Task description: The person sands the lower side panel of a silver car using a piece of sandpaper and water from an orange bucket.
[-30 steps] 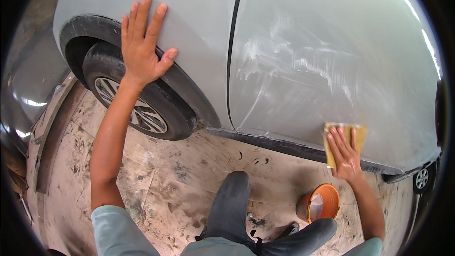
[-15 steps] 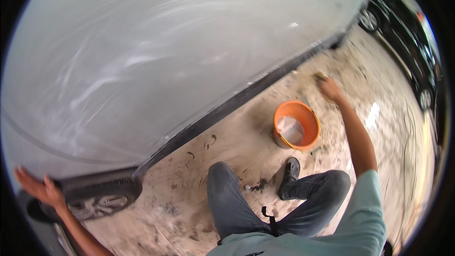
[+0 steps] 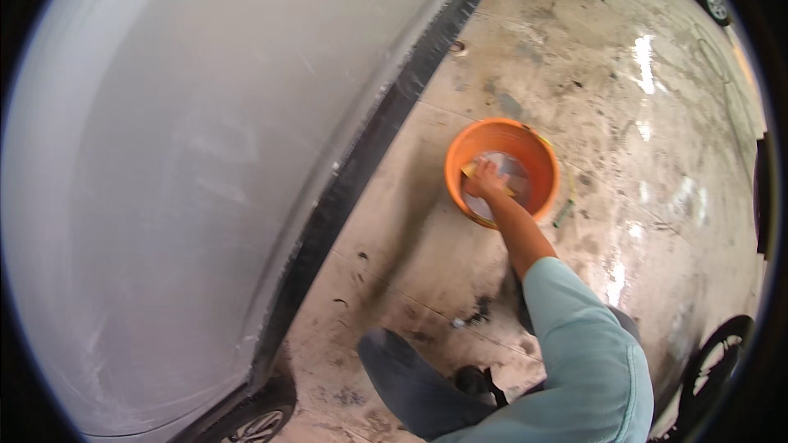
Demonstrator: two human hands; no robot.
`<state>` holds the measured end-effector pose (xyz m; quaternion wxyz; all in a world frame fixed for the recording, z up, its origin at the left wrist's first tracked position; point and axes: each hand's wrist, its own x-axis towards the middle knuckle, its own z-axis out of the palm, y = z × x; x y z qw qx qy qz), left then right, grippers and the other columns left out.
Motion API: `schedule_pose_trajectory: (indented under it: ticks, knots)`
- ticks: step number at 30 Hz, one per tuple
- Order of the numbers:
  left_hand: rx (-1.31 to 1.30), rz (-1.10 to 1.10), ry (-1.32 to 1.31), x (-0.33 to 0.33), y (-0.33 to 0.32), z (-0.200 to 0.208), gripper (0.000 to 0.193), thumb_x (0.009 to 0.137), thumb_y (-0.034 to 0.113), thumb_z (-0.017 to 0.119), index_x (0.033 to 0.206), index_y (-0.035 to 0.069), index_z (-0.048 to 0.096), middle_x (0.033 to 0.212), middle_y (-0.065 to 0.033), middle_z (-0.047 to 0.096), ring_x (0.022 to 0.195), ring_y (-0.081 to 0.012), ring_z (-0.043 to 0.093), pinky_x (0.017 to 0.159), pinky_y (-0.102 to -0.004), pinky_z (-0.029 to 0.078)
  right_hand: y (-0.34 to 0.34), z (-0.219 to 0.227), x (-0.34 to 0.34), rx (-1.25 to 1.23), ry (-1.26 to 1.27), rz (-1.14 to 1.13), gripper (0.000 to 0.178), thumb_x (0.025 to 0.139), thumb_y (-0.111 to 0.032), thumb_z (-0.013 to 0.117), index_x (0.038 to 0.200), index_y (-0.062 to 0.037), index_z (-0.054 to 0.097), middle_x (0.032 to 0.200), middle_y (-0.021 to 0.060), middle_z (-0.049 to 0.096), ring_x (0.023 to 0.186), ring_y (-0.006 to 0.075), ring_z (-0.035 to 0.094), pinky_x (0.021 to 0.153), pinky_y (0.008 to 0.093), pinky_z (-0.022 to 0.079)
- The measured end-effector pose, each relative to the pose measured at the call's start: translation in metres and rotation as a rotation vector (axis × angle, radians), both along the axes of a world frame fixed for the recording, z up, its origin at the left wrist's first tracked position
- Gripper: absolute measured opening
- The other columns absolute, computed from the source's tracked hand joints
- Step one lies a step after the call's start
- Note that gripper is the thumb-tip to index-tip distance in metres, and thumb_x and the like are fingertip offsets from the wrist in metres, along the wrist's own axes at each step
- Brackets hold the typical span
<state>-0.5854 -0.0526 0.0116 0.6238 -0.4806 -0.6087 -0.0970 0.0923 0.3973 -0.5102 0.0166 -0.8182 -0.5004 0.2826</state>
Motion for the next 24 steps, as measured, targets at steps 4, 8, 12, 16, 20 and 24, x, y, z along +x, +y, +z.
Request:
schedule_pose_trajectory:
  ticks: [4, 8, 12, 16, 20, 24]
  knots:
    - [-0.014, -0.009, 0.044, -0.001, -0.014, 0.011, 0.087, 0.098, 0.06, 0.026, 0.147, -0.011, 0.014, 0.152, -0.0352, 0.008, 0.14, -0.0491, 0.015, 0.111, -0.0584, 0.018, -0.008, -0.053, 0.034, -0.229, -0.098, 0.362, 0.08, 0.089, -0.043, 0.043, 0.153, -0.0094, 0.009, 0.159, 0.015, 0.011, 0.146, 0.0285, 0.018, 0.115, 0.0472, 0.021]
    - [-0.015, 0.001, 0.03, -0.033, -0.018, 0.018, 0.088, 0.098, 0.06, 0.027, 0.146, -0.013, 0.013, 0.152, -0.0358, 0.006, 0.14, -0.0494, 0.013, 0.112, -0.0572, 0.017, -0.002, -0.11, 0.085, -0.254, 0.021, 0.556, 0.056, 0.088, -0.033, 0.042, 0.137, -0.0061, 0.048, 0.134, 0.0197, 0.052, 0.131, 0.0317, 0.044, 0.108, 0.0387, 0.033]
    - [-0.044, 0.051, 0.022, -0.004, -0.018, 0.019, 0.088, 0.098, 0.06, 0.027, 0.146, -0.013, 0.011, 0.151, -0.0366, 0.004, 0.14, -0.0505, 0.01, 0.112, -0.059, 0.015, 0.007, -0.057, 0.072, -0.104, 0.495, 0.057, 0.048, 0.09, -0.033, 0.041, 0.124, -0.0025, 0.056, 0.119, 0.0164, 0.059, 0.115, 0.0277, 0.051, 0.097, 0.038, 0.039]
    - [-0.049, 0.056, -0.013, 0.012, -0.015, 0.012, 0.089, 0.098, 0.06, 0.027, 0.146, -0.013, 0.01, 0.151, -0.0373, 0.002, 0.14, -0.0517, 0.007, 0.112, -0.0608, 0.013, 0.014, 0.026, 0.042, 0.387, 1.037, -0.673, 0.045, 0.093, -0.034, 0.04, 0.111, 0.0009, 0.062, 0.106, 0.0128, 0.063, 0.101, 0.0233, 0.056, 0.087, 0.0364, 0.043]
    - [-0.049, 0.075, -0.071, 0.029, -0.013, 0.009, 0.088, 0.098, 0.06, 0.027, 0.147, -0.012, 0.01, 0.151, -0.0376, 0.001, 0.14, -0.0524, 0.006, 0.111, -0.0616, 0.012, 0.012, 0.184, -0.087, 1.035, 0.876, -0.625, 0.049, 0.097, -0.037, 0.04, 0.099, 0.005, 0.065, 0.089, 0.0167, 0.065, 0.085, 0.0248, 0.058, 0.084, 0.0403, 0.045]
    - [0.027, -0.102, -0.198, 0.107, 0.072, 0.035, 0.088, 0.097, 0.061, 0.028, 0.148, -0.009, 0.013, 0.151, -0.0355, 0.008, 0.139, -0.049, 0.014, 0.111, -0.0607, 0.014, -0.005, 0.318, -0.179, 1.526, 1.084, -0.307, 0.062, 0.096, -0.014, 0.039, 0.15, 0.0012, 0.014, 0.152, 0.0233, 0.025, 0.143, 0.031, 0.023, 0.116, 0.0425, 0.015]
